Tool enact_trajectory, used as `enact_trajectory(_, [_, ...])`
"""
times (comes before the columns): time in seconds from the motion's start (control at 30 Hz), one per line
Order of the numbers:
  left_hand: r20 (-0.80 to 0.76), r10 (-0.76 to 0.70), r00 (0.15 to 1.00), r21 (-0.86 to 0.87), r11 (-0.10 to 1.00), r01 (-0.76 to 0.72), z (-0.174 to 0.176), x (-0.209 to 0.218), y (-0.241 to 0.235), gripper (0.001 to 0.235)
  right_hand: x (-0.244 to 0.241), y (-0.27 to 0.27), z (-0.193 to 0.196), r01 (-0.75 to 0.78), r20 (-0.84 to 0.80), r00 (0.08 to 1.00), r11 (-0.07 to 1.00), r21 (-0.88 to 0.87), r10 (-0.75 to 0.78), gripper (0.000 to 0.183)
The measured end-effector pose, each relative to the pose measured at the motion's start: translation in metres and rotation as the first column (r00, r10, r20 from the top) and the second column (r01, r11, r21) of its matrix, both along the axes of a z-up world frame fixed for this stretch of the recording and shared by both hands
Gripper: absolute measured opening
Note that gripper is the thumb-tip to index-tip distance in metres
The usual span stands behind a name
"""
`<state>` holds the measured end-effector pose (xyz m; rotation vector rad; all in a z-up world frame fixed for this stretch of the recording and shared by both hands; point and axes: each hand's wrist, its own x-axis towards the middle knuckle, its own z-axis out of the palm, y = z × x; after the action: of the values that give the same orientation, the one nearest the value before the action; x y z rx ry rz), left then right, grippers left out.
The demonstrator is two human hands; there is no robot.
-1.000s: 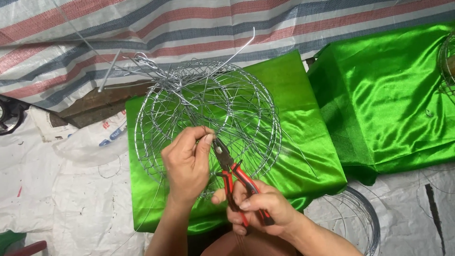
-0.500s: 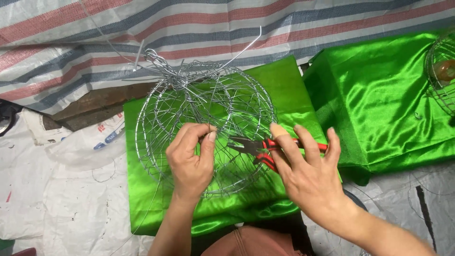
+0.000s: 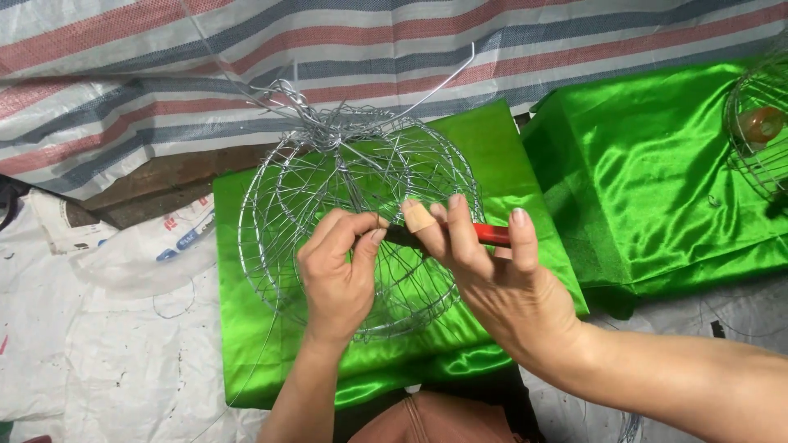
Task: Trimming excess wire and adjusting the shape of a wireframe structure to ensure symmetry.
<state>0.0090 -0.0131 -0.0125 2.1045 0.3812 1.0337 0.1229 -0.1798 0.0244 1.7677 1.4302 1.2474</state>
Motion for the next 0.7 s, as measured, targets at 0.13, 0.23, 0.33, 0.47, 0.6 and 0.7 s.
enact_trajectory(0.13, [-0.009, 0.001, 1.0, 0.007, 1.0, 0.0, -0.004, -0.001, 0.003, 0.005, 0.003, 0.007, 0.006, -0.008, 0.018, 1.0, 1.0, -0.013, 0.008, 0.049])
enact_trajectory(0.23, [0.008, -0.029, 1.0, -0.003, 1.0, 0.029, -0.006, -0.003, 0.005, 0.008, 0.007, 0.011, 0.017, -0.084, 0.043, 0.995, 0.994, -0.071, 0.088, 0.043])
enact_trajectory(0.33, [0.026, -0.024, 0.999, -0.002, 1.0, 0.024, -0.011, -0.004, 0.005, 0.008, 0.009, 0.013, 0.024, -0.136, 0.072, 0.987, 0.987, -0.085, 0.143, 0.036])
enact_trajectory(0.47, [0.034, -0.003, 0.999, -0.013, 1.0, 0.004, -0.016, -0.003, 0.005, 0.009, 0.007, 0.014, 0.028, -0.135, 0.081, 0.986, 0.983, -0.121, 0.145, 0.031])
enact_trajectory(0.6, [0.051, 0.032, 0.998, -0.005, 0.999, -0.032, -0.017, -0.001, 0.005, 0.01, 0.003, 0.013, 0.034, -0.134, 0.057, 0.988, 0.983, -0.129, 0.142, 0.03])
enact_trajectory(0.7, [0.053, 0.09, 0.995, -0.033, 0.996, -0.088, -0.013, 0.003, 0.002, 0.009, 0.005, 0.014, 0.034, -0.167, 0.029, 0.985, 0.98, -0.112, 0.172, 0.036])
